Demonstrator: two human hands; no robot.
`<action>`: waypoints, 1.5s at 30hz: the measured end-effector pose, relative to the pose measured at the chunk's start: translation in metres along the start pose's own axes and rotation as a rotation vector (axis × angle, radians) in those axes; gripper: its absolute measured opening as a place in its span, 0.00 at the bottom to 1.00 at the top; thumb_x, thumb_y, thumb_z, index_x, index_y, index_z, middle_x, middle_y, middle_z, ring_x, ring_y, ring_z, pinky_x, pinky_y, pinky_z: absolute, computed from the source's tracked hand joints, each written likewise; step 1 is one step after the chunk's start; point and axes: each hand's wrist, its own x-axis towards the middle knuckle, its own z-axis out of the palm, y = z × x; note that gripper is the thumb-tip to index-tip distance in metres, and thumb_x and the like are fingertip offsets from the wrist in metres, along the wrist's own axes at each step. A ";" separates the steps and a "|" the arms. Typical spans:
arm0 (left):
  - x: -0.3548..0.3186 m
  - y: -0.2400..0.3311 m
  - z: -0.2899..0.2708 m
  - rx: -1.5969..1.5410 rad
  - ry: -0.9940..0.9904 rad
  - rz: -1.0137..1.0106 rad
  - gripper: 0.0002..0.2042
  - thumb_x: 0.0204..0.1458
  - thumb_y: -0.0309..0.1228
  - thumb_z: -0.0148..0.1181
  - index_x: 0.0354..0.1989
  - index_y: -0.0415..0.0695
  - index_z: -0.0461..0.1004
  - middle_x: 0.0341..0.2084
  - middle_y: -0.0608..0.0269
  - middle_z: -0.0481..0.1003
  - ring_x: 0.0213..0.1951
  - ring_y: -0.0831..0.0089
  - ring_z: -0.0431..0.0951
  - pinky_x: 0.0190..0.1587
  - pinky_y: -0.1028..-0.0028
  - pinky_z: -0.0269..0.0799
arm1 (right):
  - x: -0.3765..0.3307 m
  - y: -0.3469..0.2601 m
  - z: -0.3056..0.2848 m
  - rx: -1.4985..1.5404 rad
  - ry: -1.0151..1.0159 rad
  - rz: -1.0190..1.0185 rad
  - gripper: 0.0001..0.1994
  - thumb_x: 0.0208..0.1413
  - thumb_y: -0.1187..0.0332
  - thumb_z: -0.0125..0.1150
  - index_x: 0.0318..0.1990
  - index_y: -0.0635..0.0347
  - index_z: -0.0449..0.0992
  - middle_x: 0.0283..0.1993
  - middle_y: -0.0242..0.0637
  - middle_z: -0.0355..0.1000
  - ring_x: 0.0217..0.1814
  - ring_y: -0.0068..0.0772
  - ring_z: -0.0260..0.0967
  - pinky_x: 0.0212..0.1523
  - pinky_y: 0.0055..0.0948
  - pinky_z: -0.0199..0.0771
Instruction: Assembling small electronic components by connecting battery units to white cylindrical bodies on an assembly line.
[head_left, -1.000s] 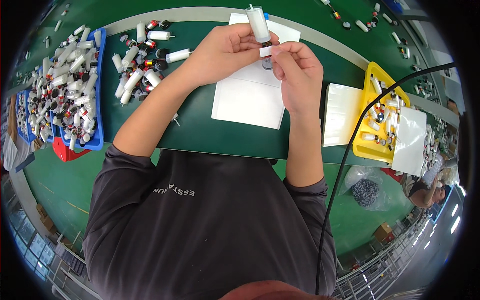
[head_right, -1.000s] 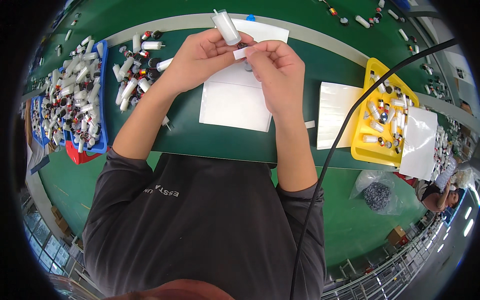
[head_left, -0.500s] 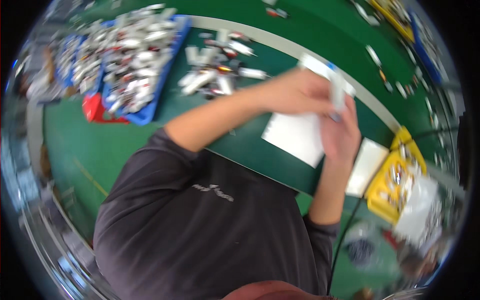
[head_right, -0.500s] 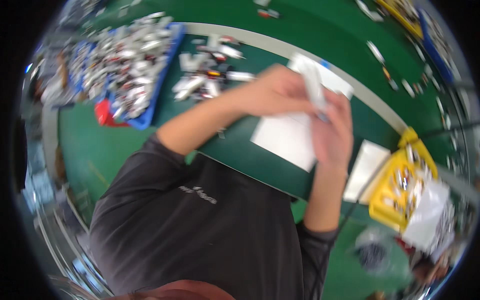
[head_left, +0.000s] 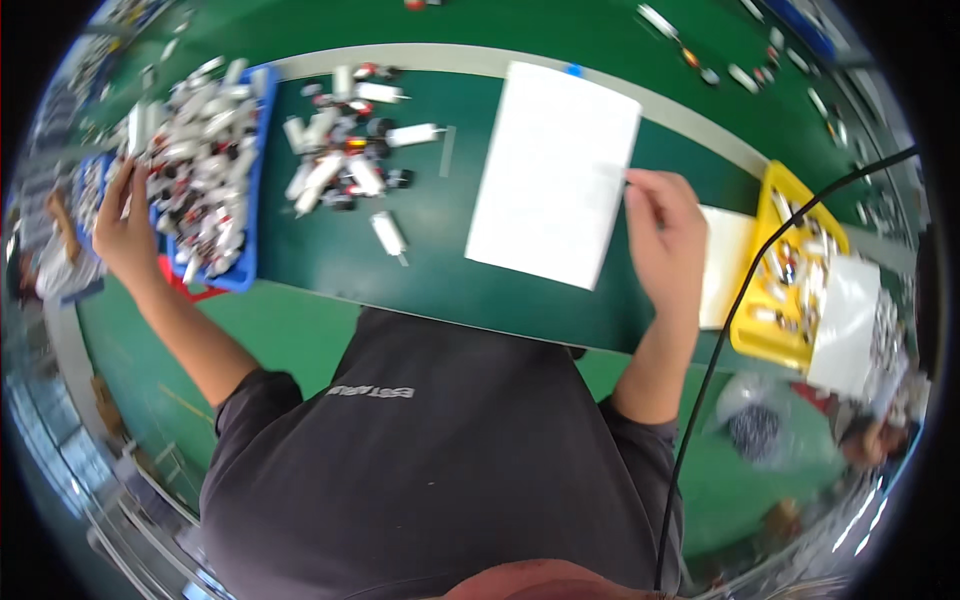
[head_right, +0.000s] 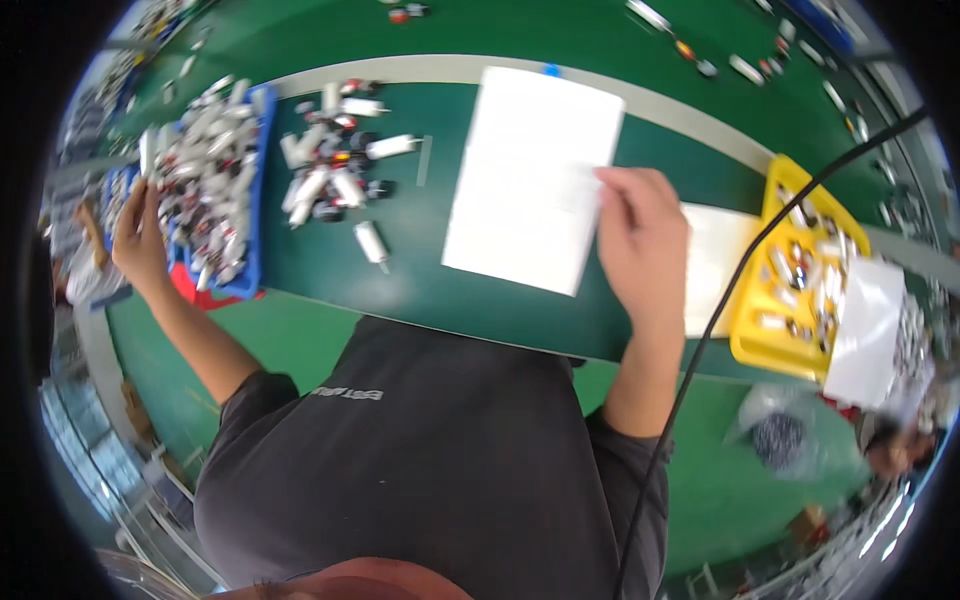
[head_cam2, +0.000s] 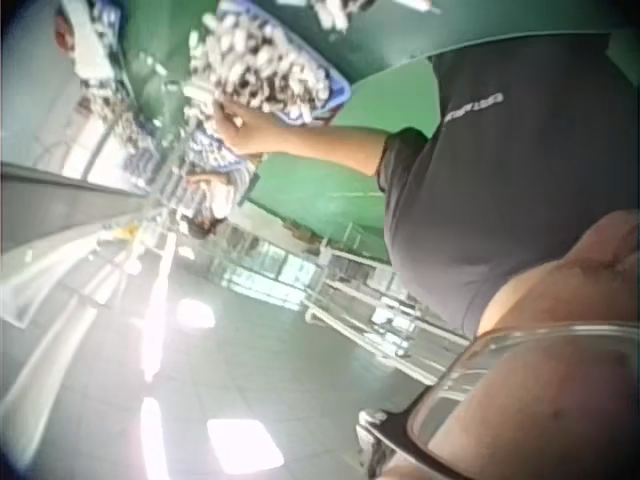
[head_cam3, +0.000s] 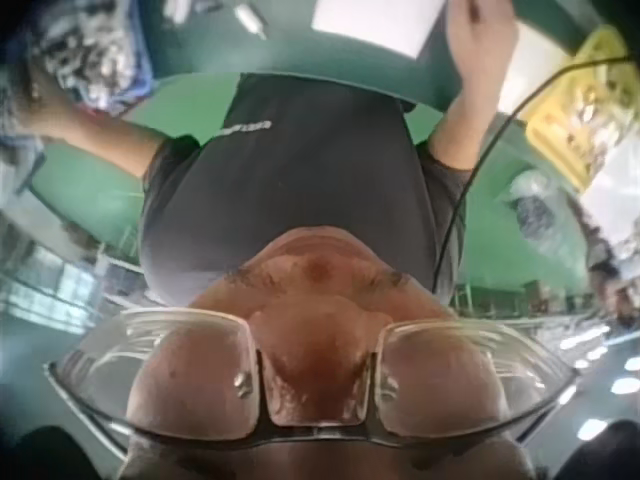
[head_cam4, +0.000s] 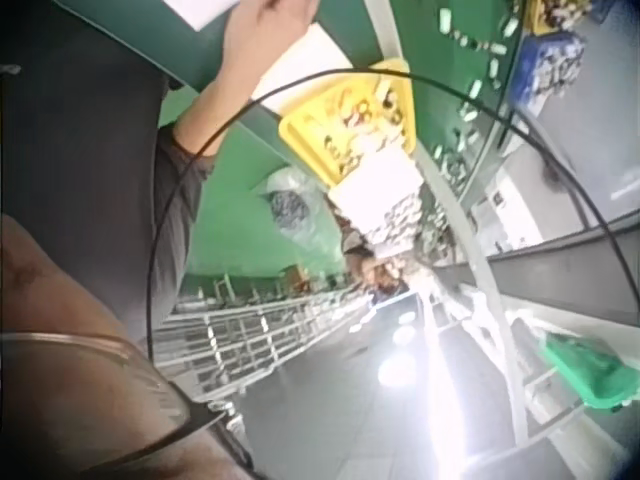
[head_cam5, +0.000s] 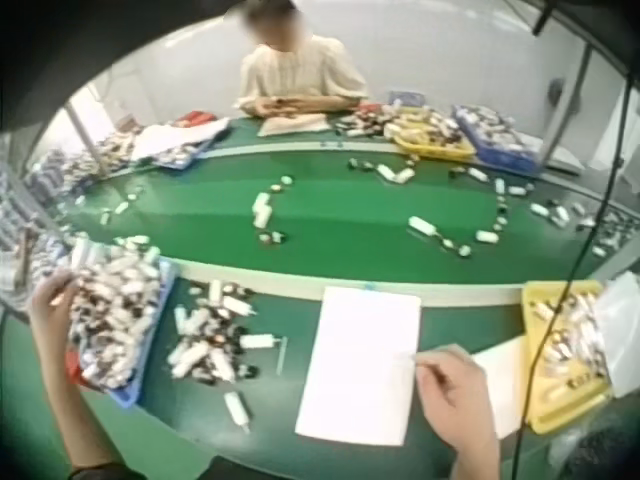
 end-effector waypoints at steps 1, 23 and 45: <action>-0.005 -0.014 0.007 0.122 -0.110 -0.042 0.16 0.58 0.35 0.64 0.50 0.39 0.80 0.43 0.54 0.83 0.48 0.70 0.82 0.53 0.73 0.72 | -0.003 0.000 -0.003 -0.053 -0.046 0.006 0.10 0.56 0.77 0.58 0.45 0.64 0.78 0.41 0.45 0.73 0.36 0.43 0.73 0.37 0.32 0.72; 0.103 0.163 0.331 -0.105 -0.566 0.163 0.22 0.50 0.48 0.67 0.42 0.40 0.80 0.35 0.48 0.81 0.39 0.56 0.82 0.45 0.62 0.77 | 0.014 -0.014 0.010 -0.410 -0.259 -0.016 0.23 0.42 0.73 0.62 0.51 0.60 0.73 0.41 0.46 0.68 0.39 0.52 0.72 0.40 0.43 0.74; -0.069 0.299 0.170 -1.569 -1.484 -0.618 0.22 0.69 0.49 0.40 0.61 0.48 0.65 0.48 0.55 0.74 0.50 0.64 0.77 0.50 0.69 0.71 | 0.002 0.015 0.011 0.318 0.119 0.132 0.22 0.48 0.72 0.71 0.49 0.60 0.67 0.38 0.33 0.68 0.38 0.27 0.69 0.40 0.28 0.71</action>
